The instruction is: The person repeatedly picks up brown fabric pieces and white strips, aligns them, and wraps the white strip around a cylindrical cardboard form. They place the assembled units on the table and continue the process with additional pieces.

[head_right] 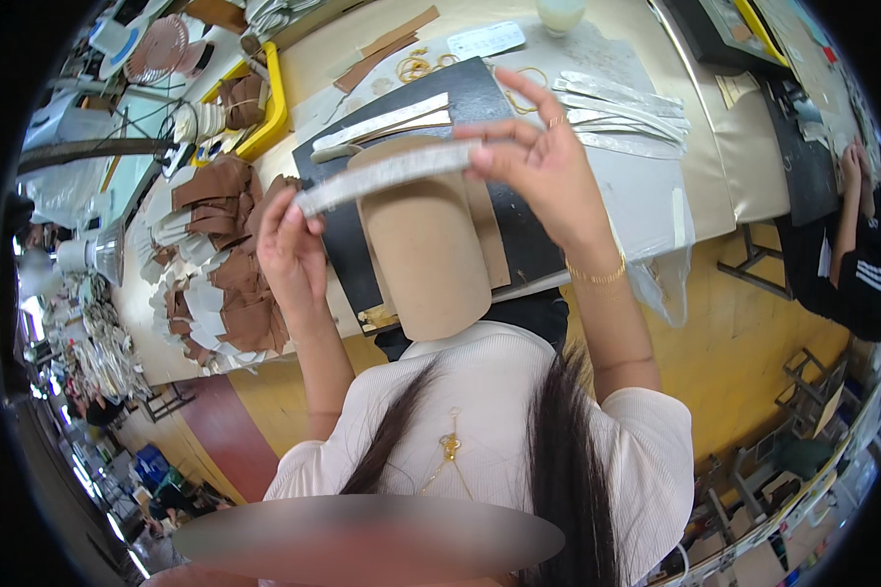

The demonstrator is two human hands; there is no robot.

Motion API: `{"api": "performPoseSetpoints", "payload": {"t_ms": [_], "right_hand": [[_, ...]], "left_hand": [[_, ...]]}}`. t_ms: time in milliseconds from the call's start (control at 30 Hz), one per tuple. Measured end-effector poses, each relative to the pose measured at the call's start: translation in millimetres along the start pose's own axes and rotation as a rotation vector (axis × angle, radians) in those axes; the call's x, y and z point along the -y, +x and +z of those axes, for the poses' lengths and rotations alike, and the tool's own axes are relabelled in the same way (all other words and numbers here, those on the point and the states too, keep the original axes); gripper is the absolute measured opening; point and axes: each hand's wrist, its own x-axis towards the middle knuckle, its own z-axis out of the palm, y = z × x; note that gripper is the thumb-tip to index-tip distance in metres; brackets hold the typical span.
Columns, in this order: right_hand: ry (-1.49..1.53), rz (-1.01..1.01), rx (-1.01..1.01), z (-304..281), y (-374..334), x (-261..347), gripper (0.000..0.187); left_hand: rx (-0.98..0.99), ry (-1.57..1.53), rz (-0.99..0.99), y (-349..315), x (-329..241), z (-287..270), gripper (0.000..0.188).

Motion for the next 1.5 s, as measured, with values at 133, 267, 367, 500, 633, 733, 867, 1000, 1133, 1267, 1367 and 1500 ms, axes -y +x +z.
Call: {"api": "performPoseSetpoints", "payload": {"t_ms": [133, 267, 367, 500, 633, 733, 867, 1000, 1133, 1267, 1367, 1500], "right_hand": [[-0.170, -0.133, -0.016, 0, 62, -8, 0.058], [-0.465, -0.123, -0.046, 0, 89, -33, 0.045], [-0.946, -0.239, -0.141, -13, 78, -50, 0.034], [-1.016, -0.353, -0.260, -57, 58, -48, 0.025], [-1.499, -0.372, -0.414, -115, 46, -30, 0.022], [-1.663, -0.288, -0.419, -145, 36, -26, 0.023], [-1.709, -0.259, -0.343, -162, 35, -29, 0.023], [-1.695, -0.349, -0.250, -167, 35, -29, 0.021], [-1.710, -0.397, -0.258, -164, 38, -27, 0.016], [-1.627, -0.415, -0.411, -165, 44, -26, 0.016], [-1.554, -0.471, -0.458, -173, 47, -23, 0.017], [-1.253, -0.517, -0.583, -184, 47, -12, 0.020]], "left_hand": [[-0.087, 0.254, 0.070, 55, -4, 5, 0.022], [-0.075, 0.717, 0.037, 88, 5, -15, 0.021], [-0.044, 1.156, 0.004, 96, 20, -29, 0.024], [-0.053, 1.480, 0.117, 88, 22, -24, 0.030], [-0.052, 1.305, 0.128, 70, 1, -2, 0.034], [-0.089, 1.076, 0.118, 55, -18, 6, 0.033], [-0.152, 1.027, 0.125, 36, -49, -6, 0.031], [-0.366, 1.009, 0.175, 11, -79, -39, 0.029], [-0.677, 1.107, 0.179, -14, -117, -90, 0.032], [-0.902, 1.057, 0.286, -33, -151, -157, 0.031], [-1.117, 1.043, 0.363, -55, -171, -215, 0.030], [-1.282, 1.059, 0.468, -80, -183, -306, 0.029]]}}
